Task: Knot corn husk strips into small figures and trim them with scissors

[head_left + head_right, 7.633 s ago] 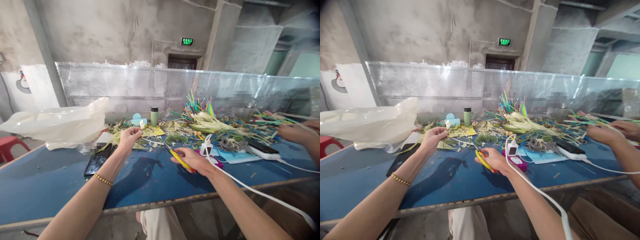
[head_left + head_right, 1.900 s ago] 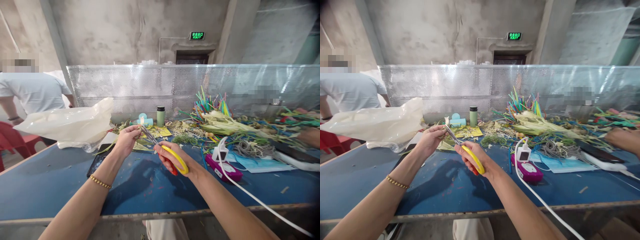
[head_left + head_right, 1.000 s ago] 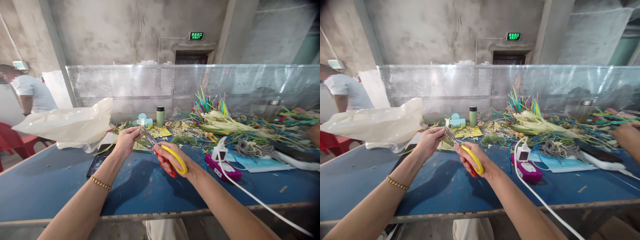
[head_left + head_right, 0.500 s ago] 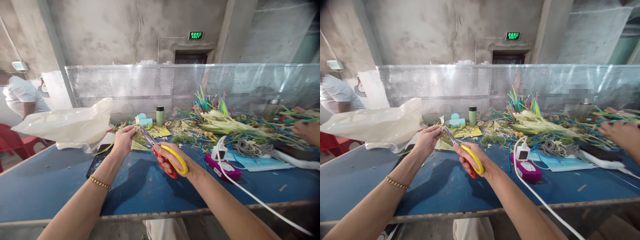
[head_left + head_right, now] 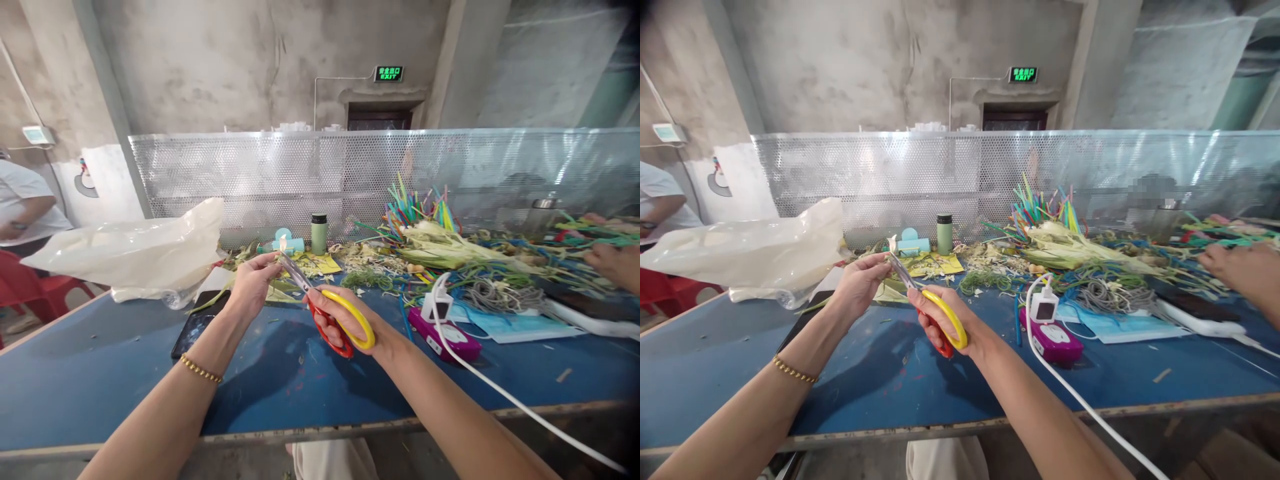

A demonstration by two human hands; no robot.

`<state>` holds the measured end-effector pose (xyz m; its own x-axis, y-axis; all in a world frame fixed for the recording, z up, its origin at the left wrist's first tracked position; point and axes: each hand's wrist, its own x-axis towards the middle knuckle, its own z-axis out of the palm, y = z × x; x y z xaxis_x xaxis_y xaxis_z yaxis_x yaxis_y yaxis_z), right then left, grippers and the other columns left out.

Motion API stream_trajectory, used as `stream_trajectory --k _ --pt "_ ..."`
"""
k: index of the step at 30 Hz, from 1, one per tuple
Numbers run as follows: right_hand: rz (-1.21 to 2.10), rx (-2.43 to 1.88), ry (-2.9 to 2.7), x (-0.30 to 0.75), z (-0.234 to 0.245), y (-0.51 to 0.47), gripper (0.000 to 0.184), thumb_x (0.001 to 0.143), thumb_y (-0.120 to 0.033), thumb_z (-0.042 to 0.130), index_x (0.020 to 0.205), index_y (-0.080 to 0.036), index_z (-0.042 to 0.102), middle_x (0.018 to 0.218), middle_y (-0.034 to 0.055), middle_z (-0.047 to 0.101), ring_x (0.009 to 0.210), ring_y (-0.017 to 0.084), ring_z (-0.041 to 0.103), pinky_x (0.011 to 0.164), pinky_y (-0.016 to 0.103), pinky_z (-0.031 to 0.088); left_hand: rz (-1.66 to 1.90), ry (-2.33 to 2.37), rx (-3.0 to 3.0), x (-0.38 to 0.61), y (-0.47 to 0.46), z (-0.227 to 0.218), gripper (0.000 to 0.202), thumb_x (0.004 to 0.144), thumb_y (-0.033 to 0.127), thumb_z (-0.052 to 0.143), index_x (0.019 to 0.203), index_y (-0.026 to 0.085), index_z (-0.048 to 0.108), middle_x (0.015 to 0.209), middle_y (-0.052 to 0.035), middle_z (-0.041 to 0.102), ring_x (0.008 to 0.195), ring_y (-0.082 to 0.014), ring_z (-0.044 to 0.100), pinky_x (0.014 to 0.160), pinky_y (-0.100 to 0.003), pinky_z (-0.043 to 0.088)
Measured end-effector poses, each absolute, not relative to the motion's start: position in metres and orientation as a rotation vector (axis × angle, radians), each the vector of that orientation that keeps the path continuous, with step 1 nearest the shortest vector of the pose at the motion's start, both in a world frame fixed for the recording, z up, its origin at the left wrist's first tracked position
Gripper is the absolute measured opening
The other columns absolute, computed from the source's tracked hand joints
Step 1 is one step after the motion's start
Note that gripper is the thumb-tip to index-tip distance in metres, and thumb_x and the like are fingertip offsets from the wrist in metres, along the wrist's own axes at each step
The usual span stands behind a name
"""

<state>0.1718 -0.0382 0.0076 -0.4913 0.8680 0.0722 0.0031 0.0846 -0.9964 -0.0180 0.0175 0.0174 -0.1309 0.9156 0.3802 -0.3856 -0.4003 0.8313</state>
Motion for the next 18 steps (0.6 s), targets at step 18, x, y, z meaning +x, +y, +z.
stream_trajectory --k 18 --pt "1.49 -0.873 -1.628 0.1715 0.0062 -0.0376 0.048 0.079 -0.065 0.063 0.086 -0.02 0.051 0.056 -0.0087 0.047 0.032 0.004 0.036 0.027 0.016 0.03 1.689 0.638 1.136 -0.0215 0.0203 0.0142 0.032 0.06 0.027 0.085 0.083 0.009 0.074 0.077 -0.0062 0.071 0.061 -0.0097 0.059 0.061 -0.024 0.045"
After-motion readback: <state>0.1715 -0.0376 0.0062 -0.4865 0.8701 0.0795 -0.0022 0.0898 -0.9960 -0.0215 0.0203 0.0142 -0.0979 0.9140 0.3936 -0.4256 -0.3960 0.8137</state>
